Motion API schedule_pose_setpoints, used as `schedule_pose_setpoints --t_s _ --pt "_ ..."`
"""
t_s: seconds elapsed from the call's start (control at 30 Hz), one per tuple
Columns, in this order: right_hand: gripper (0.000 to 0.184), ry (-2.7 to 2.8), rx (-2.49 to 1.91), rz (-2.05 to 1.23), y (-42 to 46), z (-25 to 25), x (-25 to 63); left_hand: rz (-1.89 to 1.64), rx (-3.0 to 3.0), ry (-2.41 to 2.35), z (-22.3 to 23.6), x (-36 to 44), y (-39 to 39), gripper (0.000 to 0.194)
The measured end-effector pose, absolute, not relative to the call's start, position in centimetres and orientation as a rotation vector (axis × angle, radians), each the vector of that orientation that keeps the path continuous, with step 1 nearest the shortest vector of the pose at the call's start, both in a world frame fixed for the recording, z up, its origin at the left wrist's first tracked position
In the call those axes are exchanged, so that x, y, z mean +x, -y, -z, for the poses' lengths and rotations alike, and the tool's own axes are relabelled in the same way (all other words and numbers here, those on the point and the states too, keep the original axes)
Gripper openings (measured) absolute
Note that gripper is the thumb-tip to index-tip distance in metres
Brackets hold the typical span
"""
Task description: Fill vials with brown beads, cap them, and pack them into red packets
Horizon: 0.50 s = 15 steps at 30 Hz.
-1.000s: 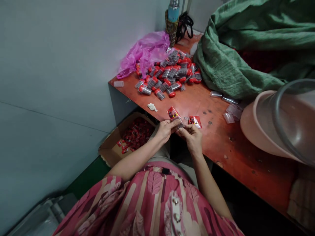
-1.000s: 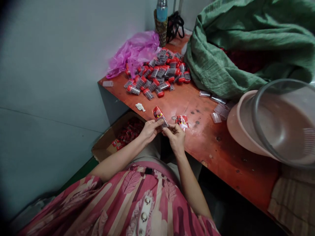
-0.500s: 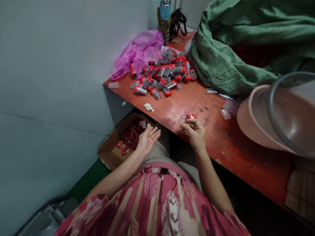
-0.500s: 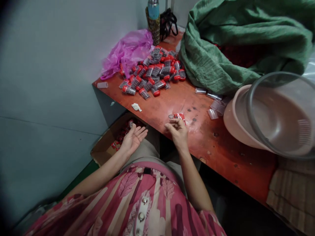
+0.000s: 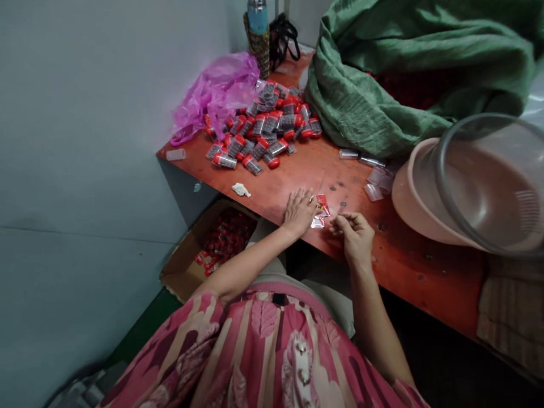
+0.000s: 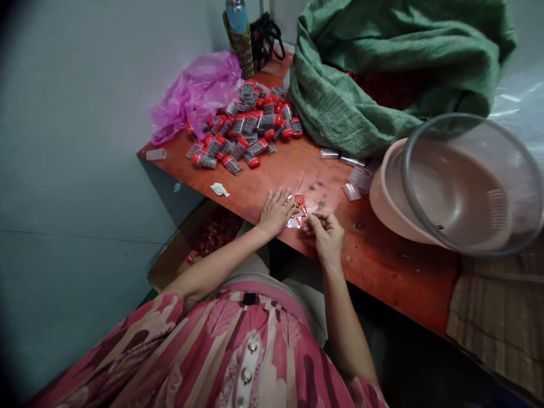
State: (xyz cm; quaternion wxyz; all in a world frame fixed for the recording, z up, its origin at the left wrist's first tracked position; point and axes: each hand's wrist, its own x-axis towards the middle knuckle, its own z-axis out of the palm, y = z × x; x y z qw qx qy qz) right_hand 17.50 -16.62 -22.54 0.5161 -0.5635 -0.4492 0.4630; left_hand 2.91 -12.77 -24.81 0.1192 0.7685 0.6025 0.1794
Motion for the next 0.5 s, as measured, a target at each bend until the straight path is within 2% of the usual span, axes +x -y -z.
schedule_pose_setpoints --t_s 0.17,0.23,0.33,0.5 --pt "0.025 1.153 -1.414 -0.999 15.5 23.4 17.9 -0.625 2.297 -1.744 25.5 2.9 13.0 0.035" --pt "0.031 1.219 -1.431 -0.939 14.6 23.6 17.6 -0.724 2.285 -1.709 25.3 2.9 13.1 0.034" --pt "0.042 1.261 -1.395 -1.024 13.2 23.4 16.8 -0.915 2.211 -1.609 24.6 2.6 13.3 0.031" --pt "0.036 1.142 -1.236 -1.240 12.0 22.1 14.6 -1.293 1.544 -1.414 23.2 0.5 14.3 0.034"
